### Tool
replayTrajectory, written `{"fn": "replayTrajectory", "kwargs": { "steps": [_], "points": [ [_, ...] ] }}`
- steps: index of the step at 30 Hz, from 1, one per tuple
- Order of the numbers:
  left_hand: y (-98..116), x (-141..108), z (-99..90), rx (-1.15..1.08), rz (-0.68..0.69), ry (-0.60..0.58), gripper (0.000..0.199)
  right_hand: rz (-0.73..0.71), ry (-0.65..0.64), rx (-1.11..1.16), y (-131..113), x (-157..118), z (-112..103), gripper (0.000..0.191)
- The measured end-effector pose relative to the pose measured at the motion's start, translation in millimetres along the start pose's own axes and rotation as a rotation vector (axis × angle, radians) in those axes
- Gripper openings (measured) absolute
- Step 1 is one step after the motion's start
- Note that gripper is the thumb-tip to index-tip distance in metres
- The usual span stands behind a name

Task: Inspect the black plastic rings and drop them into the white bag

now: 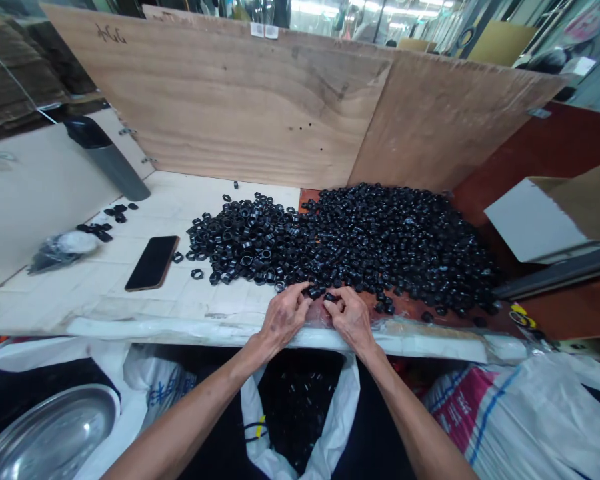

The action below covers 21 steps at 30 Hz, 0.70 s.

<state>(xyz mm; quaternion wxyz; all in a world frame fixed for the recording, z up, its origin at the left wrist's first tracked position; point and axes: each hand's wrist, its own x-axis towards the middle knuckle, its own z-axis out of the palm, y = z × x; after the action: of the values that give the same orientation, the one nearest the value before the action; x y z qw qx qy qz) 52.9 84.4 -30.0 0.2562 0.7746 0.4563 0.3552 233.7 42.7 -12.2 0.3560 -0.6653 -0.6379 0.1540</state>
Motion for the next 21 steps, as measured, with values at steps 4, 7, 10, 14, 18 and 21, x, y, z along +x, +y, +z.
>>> {"fn": "replayTrajectory", "kwargs": {
  "steps": [4,7,10,14,18,21],
  "points": [
    [8,7,2.7,0.147,0.031,-0.062,0.037,0.048,0.022,0.079,2,-2,0,0.015],
    [11,10,5.2,0.235,0.033,-0.081,0.028,0.11,0.025,0.189,6,-4,2,0.02],
    [10,9,3.0,0.142,0.075,-0.056,0.022,0.144,-0.022,0.319,9,-4,2,0.022],
    [4,6,-1.9,-0.098,0.116,-0.021,0.014,0.176,-0.07,0.436,13,-3,4,0.024],
    [2,7,-2.9,-0.117,0.046,-0.064,0.017,0.188,-0.009,0.366,15,-3,6,0.022],
    [3,8,-2.4,-0.089,0.047,-0.099,0.02,0.159,-0.014,0.347,15,-4,6,0.021]
  ]
}}
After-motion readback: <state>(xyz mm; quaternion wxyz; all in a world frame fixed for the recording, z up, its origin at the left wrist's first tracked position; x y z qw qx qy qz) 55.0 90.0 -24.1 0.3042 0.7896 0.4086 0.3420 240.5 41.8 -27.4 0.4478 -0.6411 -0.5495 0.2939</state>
